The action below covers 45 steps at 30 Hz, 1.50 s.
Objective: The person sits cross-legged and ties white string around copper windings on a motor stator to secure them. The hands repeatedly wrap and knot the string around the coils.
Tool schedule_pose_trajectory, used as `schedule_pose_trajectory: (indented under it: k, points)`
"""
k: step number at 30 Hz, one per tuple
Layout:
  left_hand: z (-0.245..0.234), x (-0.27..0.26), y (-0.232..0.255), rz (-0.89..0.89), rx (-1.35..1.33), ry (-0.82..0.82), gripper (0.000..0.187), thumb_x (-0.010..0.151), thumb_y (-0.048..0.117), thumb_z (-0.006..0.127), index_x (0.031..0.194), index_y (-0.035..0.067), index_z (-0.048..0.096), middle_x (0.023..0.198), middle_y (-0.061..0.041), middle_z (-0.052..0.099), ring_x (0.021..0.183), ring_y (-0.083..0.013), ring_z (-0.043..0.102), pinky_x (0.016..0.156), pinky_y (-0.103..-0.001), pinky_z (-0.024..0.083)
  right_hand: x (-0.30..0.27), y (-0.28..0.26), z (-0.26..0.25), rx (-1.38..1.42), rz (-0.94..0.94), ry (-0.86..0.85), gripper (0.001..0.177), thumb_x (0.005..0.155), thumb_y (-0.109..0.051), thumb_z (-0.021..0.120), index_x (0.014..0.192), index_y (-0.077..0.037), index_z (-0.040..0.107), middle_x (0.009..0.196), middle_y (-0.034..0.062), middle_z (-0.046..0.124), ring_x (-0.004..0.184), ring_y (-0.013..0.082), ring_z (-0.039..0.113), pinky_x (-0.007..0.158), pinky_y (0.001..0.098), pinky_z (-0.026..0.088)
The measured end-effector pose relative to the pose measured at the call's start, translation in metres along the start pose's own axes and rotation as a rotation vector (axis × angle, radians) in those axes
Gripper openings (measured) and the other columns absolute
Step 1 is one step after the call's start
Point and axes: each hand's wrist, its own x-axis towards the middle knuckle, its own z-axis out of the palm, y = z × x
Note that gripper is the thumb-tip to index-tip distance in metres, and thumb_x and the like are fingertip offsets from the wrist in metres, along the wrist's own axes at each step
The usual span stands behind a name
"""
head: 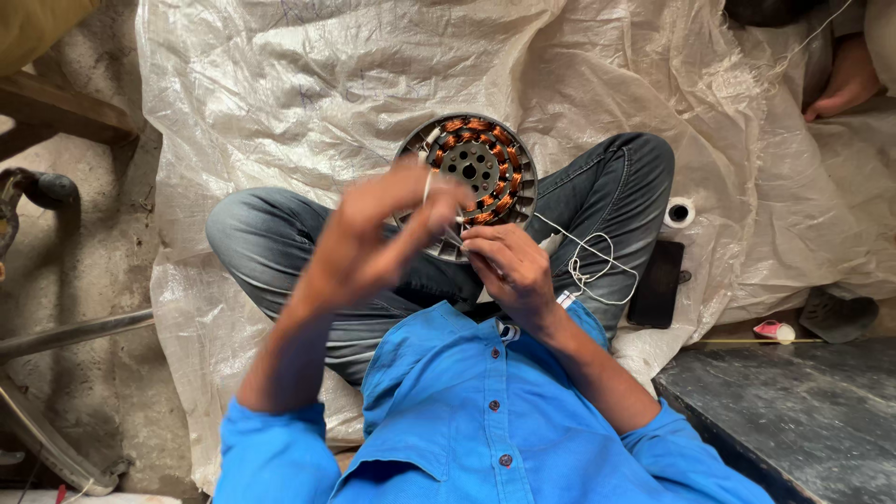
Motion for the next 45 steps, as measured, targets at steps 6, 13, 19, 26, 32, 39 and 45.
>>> schedule_pose_trajectory:
  k: [6,13,19,26,32,39,45]
  points:
    - [-0.013,0.068,-0.061,0.237,0.799,0.062,0.023,0.112,0.029,0.069,0.102,0.009,0.067,0.095,-0.005,0.06,0.083,-0.0226,0.064,0.069,-0.039,0.05,-0.006,0.01,0.001,0.184,0.145,0.023,0.015,0.09,0.001,0.078,0.102,-0.004,0.071,0.107,0.0086,0.077,0.099,0.0202,0.075,0.085,0.0316,0.059]
    - [0.021,0.002,-0.075,0.072,0.708,0.155,0.01,0.103,0.014,0.071,0.107,0.006,0.067,0.102,-0.011,0.058,0.086,-0.0248,0.06,0.066,-0.037,0.05,-0.009,0.018,0.001,0.332,0.257,0.055,0.012,0.091,0.001,0.077,0.102,-0.003,0.072,0.108,0.0098,0.076,0.101,0.02,0.074,0.089,0.0311,0.059]
    - [0.045,-0.04,-0.064,0.132,0.673,0.0,0.032,0.082,0.013,0.079,0.113,0.015,0.072,0.114,-0.001,0.066,0.111,-0.0248,0.06,0.096,-0.042,0.049,-0.011,0.015,0.002,0.291,0.239,0.033,0.012,0.09,0.0,0.078,0.099,-0.004,0.071,0.105,0.0094,0.076,0.098,0.02,0.074,0.086,0.0304,0.059]
    - [0.046,-0.04,-0.083,0.13,0.596,0.005,0.025,0.085,0.018,0.083,0.108,0.017,0.073,0.111,0.002,0.065,0.107,-0.0235,0.059,0.091,-0.039,0.049,-0.009,0.019,0.0,0.268,0.207,0.019,0.012,0.09,0.0,0.079,0.098,-0.004,0.071,0.105,0.0083,0.076,0.093,0.0184,0.073,0.08,0.029,0.058]
    - [0.051,-0.045,-0.085,0.09,0.502,0.085,0.028,0.083,0.013,0.084,0.109,0.014,0.075,0.111,0.001,0.065,0.107,-0.0253,0.058,0.095,-0.039,0.051,-0.002,0.013,-0.001,0.215,0.111,-0.023,0.015,0.087,0.002,0.08,0.098,-0.002,0.07,0.103,0.009,0.076,0.09,0.019,0.072,0.077,0.0294,0.058]
    - [0.058,-0.048,-0.083,0.05,0.476,0.16,0.024,0.084,0.011,0.084,0.105,0.011,0.074,0.107,-0.001,0.065,0.106,-0.0247,0.06,0.094,-0.04,0.052,0.026,0.023,-0.008,0.135,0.055,0.009,0.016,0.088,0.005,0.079,0.098,-0.004,0.069,0.102,0.0093,0.075,0.088,0.0206,0.072,0.077,0.0303,0.056]
    - [0.059,-0.05,-0.082,0.029,0.467,0.187,0.023,0.085,0.012,0.084,0.105,0.011,0.073,0.107,-0.001,0.065,0.104,-0.0243,0.06,0.091,-0.038,0.052,0.044,0.025,-0.004,-0.02,-0.032,0.018,0.018,0.086,0.005,0.08,0.096,-0.002,0.067,0.099,0.0082,0.075,0.087,0.023,0.069,0.079,0.035,0.052]
